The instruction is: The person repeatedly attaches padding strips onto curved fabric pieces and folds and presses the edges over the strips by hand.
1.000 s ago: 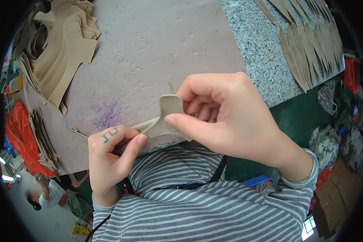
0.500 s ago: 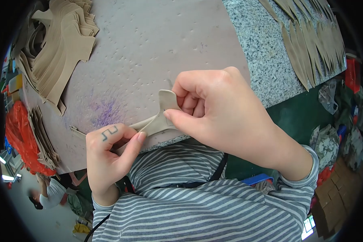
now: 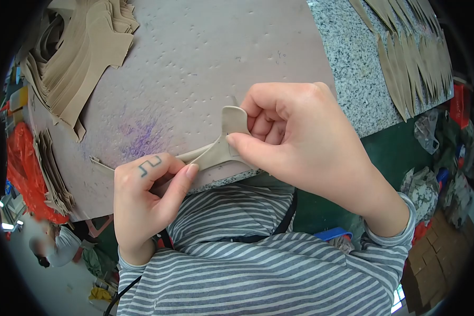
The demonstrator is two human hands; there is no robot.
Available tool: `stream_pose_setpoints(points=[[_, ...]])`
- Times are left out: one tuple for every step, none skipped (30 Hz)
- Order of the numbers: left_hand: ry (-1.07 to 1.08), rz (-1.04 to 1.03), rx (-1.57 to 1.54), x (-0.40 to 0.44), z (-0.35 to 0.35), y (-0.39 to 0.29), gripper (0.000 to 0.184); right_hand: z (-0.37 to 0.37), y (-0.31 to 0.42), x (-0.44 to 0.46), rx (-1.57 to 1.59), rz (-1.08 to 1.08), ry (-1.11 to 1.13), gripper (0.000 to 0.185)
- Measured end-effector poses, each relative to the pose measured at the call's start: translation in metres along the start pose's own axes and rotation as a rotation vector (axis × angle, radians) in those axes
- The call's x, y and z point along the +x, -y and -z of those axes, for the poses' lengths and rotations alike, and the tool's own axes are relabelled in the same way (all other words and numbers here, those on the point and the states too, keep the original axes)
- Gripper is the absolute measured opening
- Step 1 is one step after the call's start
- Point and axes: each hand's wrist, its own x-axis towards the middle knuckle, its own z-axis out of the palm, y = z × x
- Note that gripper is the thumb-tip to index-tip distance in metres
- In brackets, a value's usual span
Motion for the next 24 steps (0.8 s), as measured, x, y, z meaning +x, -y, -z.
stream_pose_setpoints(points=[[-0.014,0.003,-0.011,0.0,-0.001,0.0,0.017,0.0,0.0,0.0,0.004,-0.005,0.001,0.012],[-0.027,0.006,-0.023,0.0,-0.002,0.0,0.015,0.0,0.0,0.001,0.009,-0.01,0.002,0.012],[-0.039,0.01,-0.034,0.0,-0.003,0.0,0.014,0.0,-0.001,0.001,0.014,-0.015,0.002,0.012],[-0.038,0.016,-0.034,0.0,-0.004,-0.001,0.014,-0.001,-0.001,0.001,-0.009,0.0,-0.005,0.012],[-0.037,0.023,-0.033,0.0,-0.003,-0.001,0.014,-0.002,-0.001,0.001,-0.031,0.014,-0.011,0.012],[-0.037,0.03,-0.033,0.0,-0.003,-0.002,0.014,-0.003,-0.001,0.001,-0.054,0.03,-0.017,0.012],[-0.036,0.027,-0.03,0.0,-0.004,-0.002,0.014,-0.002,0.0,0.001,-0.17,0.071,-0.018,0.014],[-0.035,0.025,-0.028,0.0,-0.004,-0.002,0.014,-0.001,0.003,0.0,-0.286,0.113,-0.018,0.016],[-0.035,0.023,-0.026,0.001,-0.004,-0.001,0.015,-0.001,0.005,0.0,-0.402,0.155,-0.018,0.019],[-0.02,0.015,-0.013,0.001,-0.003,-0.002,0.016,-0.001,0.004,-0.002,-0.517,0.251,-0.126,0.02],[-0.005,0.009,0.0,0.001,-0.001,-0.002,0.018,-0.002,0.003,-0.005,-0.631,0.35,-0.234,0.021],[0.007,0.004,0.012,0.001,0.001,-0.002,0.019,-0.005,-0.002,-0.008,-0.741,0.498,-0.284,0.021],[-0.008,0.003,-0.004,0.001,0.0,-0.001,0.018,-0.008,-0.007,-0.012,-0.856,0.642,-0.354,0.021],[-0.024,0.003,-0.02,0.002,-0.002,-0.001,0.016,-0.017,-0.021,-0.016,-0.963,0.838,-0.364,0.02],[-0.038,0.005,-0.035,0.001,-0.004,0.0,0.015,-0.027,-0.034,-0.021,-1.062,1.037,-0.371,0.019],[-0.04,0.003,-0.021,-0.001,-0.004,0.0,0.015,-0.037,-0.042,-0.028,-1.107,0.945,-0.326,0.01],[-0.038,0.003,-0.006,-0.003,-0.004,0.0,0.015,-0.039,-0.043,-0.032,-1.103,0.9,-0.323,0.009],[-0.039,0.001,0.01,-0.006,-0.002,0.0,0.015,-0.038,-0.043,-0.035,-1.099,0.859,-0.32,0.009],[-0.062,-0.006,0.041,-0.012,0.002,-0.002,0.015,-0.039,-0.043,-0.035,-1.094,0.82,-0.319,0.009],[-0.08,-0.02,0.073,-0.022,0.008,-0.004,0.016,-0.042,-0.044,-0.036,-1.1,0.808,-0.334,0.007],[-0.097,-0.041,0.104,-0.028,0.015,-0.003,0.017,-0.044,-0.047,-0.036,-1.098,0.822,-0.36,0.007],[-0.108,-0.09,0.159,-0.029,0.021,0.005,0.018,-0.046,-0.052,-0.036,-1.099,0.837,-0.385,0.01],[-0.079,-0.169,0.247,-0.025,0.031,0.01,0.017,-0.047,-0.055,-0.036,-1.101,0.855,-0.406,0.013],[-0.054,-0.185,0.225,-0.021,0.034,0.018,0.016,-0.047,-0.056,-0.038,-1.104,0.831,-0.397,0.018]])
